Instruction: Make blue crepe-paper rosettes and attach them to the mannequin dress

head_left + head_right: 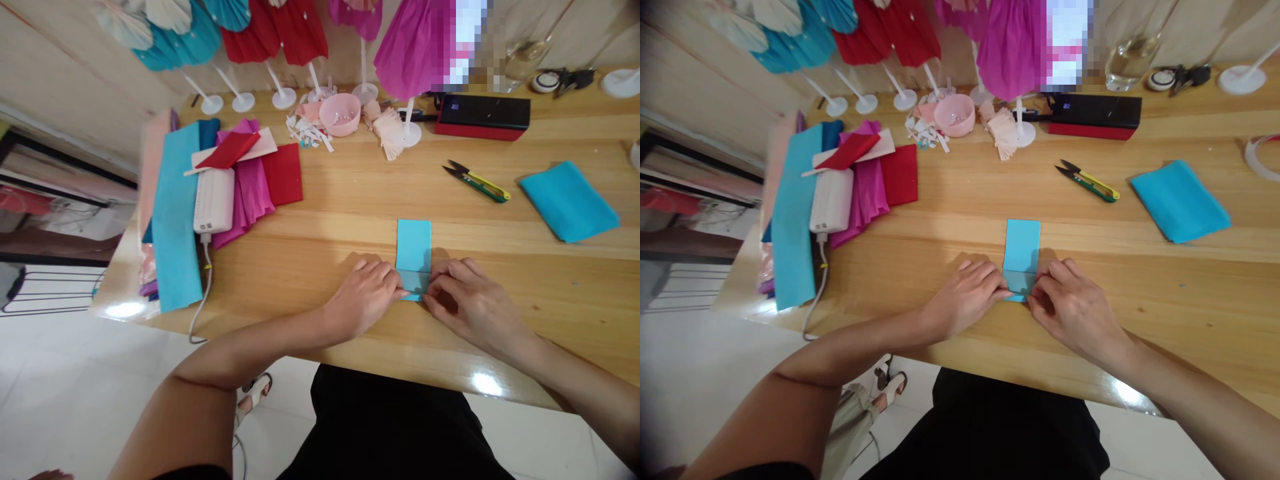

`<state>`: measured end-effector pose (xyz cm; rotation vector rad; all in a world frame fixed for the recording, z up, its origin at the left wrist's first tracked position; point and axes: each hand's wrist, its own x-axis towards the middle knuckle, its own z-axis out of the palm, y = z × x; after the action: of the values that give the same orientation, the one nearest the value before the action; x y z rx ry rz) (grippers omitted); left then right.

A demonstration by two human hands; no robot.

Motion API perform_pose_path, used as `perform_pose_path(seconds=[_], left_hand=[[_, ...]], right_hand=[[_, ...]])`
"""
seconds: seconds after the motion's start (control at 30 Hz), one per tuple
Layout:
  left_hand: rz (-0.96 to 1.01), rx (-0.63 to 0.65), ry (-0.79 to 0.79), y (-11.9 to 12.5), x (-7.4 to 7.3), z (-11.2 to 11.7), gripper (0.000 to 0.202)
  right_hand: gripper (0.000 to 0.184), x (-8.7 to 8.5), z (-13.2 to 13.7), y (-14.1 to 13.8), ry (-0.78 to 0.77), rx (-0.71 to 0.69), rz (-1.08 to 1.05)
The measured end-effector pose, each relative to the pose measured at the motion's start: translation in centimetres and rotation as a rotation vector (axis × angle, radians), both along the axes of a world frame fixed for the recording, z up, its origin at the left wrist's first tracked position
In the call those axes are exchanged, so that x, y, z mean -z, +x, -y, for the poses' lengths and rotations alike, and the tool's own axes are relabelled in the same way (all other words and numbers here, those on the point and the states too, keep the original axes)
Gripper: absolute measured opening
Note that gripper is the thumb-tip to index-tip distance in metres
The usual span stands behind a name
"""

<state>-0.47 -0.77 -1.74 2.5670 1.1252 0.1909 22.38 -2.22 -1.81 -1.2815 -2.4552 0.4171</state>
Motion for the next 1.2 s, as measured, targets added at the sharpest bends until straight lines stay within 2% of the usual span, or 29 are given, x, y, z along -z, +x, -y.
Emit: perform_pose_path(seconds=[0.3, 0.53, 0.87, 1.03, 1.2], left_hand=[[-0.055, -0.007, -0.038, 0.1, -1.0, -0.2, 0.036], [-0.084, 0.041, -0.009, 0.0, -0.8, -0.7, 0.040], [-0.099, -0.012, 0.049, 0.1, -0.7, -0.5, 0.036], [0.053, -0.078, 0.023, -0.5, -0.8, -1.0, 0.033], [0.268, 0.019, -0.076, -0.4, -0.8, -0.8, 0.035]], right_hand=[[0.011, 0.2, -0.1, -0.2, -0.019, 0.031, 0.014], [0.011, 0.3, -0.2, -0.1, -0.016, 0.016, 0.032], [0.015, -0.3, 0.2, -0.6, 0.066, 0.036, 0.138], [0.015, -0.1, 0.3, -0.5, 0.085, 0.037, 0.144], [0.015, 0.0, 0.4, -0.5, 0.109, 0.023, 0.130]])
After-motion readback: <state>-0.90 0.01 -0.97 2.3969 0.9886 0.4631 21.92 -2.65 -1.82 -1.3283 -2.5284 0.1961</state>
